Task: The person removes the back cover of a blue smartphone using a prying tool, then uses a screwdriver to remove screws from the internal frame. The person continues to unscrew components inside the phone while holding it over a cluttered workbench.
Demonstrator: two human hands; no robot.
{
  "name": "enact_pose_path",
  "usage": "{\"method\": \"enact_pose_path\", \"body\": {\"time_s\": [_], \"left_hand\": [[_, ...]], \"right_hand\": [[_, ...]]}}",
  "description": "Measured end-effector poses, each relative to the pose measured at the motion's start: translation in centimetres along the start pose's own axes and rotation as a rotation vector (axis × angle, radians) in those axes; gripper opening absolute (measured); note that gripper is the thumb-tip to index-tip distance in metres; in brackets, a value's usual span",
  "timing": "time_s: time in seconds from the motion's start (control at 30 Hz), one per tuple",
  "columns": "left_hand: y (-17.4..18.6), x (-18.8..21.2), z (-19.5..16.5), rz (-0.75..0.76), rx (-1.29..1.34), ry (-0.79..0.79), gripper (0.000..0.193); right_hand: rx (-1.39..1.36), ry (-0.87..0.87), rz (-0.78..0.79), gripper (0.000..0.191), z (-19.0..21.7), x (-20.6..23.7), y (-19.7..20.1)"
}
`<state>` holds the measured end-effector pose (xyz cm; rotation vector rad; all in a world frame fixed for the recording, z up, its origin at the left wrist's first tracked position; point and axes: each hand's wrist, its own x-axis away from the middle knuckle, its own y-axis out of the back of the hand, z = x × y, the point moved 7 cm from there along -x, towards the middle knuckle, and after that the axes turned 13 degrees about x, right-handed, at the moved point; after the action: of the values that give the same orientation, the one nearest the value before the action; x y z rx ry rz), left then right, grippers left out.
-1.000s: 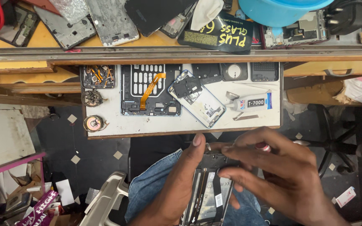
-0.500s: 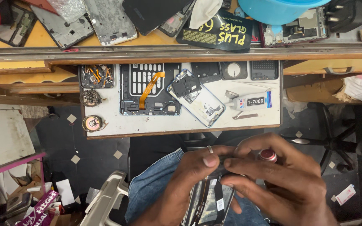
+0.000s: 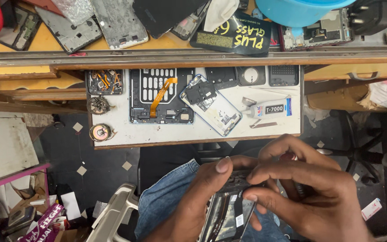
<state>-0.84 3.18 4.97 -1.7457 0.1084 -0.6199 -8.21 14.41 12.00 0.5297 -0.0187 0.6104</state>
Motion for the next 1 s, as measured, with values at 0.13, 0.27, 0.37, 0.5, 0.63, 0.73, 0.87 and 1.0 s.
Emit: {"method": "enact_pose_path", "body": {"time_s": [0.13,0.27,0.37,0.5,0.63,0.73,0.87,1.0], "left_hand": [[-0.2,-0.6,0.0,0.107,-0.007,-0.036,0.068],[0.0,-0.8,0.2,0.109,-0.026,-0.054,0.063],[-0.2,-0.5,0.0,0.116,-0.088,-0.099,0.061],[-0.1,-0.5,-0.2,0.066,-0.151,-0.119,0.06],[0.8,-0.1,0.3,-0.073,-0.087,-0.006,0.06],[0.5,0.4,-0.2,-0.02,-0.151,-0.058,0.061],[0.9,-0.6,0.6,-0.01,0.1,0.044,0.062],[0.9,-0.9,0.4,0.113,0.183,0.024,0.072]], "right_hand": [[-0.025,-0.033,0.036,0.017,-0.2,0.1,-0.1],[-0.052,-0.017,0.061,0.015,-0.2,0.4,-0.2],[0.105,-0.174,0.108,0.015,-1.7,0.8,-0.3],[0.167,-0.148,0.156,0.006,-2.1,1.2,-0.1],[0.234,-0.246,0.109,0.009,-2.9,1.4,0.3],[0.181,-0.017,0.029,0.009,-1.1,1.2,0.2],[-0.154,-0.021,-0.016,0.011,-1.0,1.3,0.1],[-0.243,0.165,0.0,0.012,-1.2,1.2,0.9]]}}
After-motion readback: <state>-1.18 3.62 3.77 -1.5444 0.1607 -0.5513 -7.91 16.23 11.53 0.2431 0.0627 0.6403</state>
